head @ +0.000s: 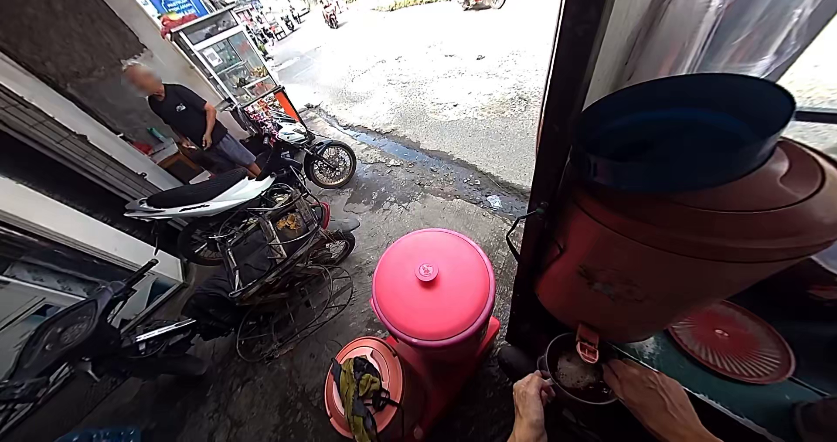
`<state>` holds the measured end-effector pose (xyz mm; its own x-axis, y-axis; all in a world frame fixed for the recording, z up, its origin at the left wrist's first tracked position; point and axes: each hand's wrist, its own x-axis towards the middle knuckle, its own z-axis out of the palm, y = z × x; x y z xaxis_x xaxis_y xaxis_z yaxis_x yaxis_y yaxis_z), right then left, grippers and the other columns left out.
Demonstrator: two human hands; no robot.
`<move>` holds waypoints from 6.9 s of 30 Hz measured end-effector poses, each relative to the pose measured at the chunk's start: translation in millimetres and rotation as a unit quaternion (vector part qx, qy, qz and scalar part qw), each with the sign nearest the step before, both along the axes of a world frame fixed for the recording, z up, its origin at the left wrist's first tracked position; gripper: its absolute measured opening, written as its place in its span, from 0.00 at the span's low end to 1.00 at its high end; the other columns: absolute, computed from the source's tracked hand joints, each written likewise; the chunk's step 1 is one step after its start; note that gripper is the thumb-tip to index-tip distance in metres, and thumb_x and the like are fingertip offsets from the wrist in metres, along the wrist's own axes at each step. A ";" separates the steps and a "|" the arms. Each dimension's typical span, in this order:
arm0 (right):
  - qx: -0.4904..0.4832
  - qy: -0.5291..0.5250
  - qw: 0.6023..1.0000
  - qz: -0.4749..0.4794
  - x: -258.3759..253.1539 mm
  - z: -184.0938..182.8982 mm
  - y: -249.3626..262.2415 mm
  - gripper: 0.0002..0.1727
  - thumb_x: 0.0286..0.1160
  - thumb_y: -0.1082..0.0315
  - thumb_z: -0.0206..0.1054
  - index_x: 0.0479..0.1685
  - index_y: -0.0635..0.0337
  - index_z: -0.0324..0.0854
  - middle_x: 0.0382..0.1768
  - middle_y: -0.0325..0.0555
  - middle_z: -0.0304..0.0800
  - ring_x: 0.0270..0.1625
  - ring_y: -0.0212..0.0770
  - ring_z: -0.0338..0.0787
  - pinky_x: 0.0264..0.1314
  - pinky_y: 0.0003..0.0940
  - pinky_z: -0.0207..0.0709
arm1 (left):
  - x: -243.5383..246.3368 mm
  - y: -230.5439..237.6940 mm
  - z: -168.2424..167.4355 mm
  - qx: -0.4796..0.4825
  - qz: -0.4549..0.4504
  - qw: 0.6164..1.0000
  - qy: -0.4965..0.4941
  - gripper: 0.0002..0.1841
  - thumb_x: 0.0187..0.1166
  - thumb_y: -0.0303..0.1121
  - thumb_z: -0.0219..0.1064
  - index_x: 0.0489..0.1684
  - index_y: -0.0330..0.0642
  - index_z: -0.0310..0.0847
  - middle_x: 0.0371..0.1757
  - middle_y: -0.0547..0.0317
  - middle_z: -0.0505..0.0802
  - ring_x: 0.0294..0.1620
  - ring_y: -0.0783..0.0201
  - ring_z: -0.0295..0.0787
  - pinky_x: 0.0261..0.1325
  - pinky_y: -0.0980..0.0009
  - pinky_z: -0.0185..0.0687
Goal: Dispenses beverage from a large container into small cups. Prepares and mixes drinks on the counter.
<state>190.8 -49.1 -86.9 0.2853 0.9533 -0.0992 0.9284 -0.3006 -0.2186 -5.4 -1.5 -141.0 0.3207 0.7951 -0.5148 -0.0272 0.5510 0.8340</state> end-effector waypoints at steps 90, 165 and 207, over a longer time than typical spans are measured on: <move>-0.131 0.035 0.990 0.039 -19.5 25.9 -3.6 0.20 0.86 0.60 0.55 0.39 0.69 0.87 0.45 0.64 0.93 0.51 0.65 0.93 0.49 0.62 0.82 | 5.3 -7.1 0.6 -0.015 0.027 0.999 -0.027 0.14 0.85 0.25 0.51 0.43 0.26 0.84 0.58 0.42 0.89 0.53 0.62 0.82 0.57 0.68 0.77; -0.159 0.115 0.973 0.119 -27.7 32.4 8.7 0.24 0.91 0.60 0.48 0.44 0.73 0.84 0.47 0.68 0.89 0.54 0.68 0.90 0.53 0.65 0.77 | -0.6 3.0 -12.0 -0.030 0.046 0.997 -0.059 0.12 0.81 0.24 0.51 0.29 0.34 0.77 0.46 0.50 0.90 0.48 0.65 0.85 0.55 0.70 0.81; -0.037 0.113 0.993 0.018 -14.5 16.1 10.3 0.20 0.88 0.60 0.56 0.40 0.67 0.88 0.41 0.62 0.92 0.47 0.63 0.93 0.47 0.62 0.81 | -2.6 0.7 -8.7 -0.038 0.048 0.996 -0.060 0.11 0.82 0.24 0.51 0.32 0.33 0.78 0.48 0.50 0.90 0.49 0.64 0.85 0.56 0.70 0.80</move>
<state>176.3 -38.8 -70.9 0.2135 0.9501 -0.2273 0.8682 -0.2912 -0.4017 -8.0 -0.8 -149.6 0.3073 0.7848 -0.5382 -0.1794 0.6033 0.7771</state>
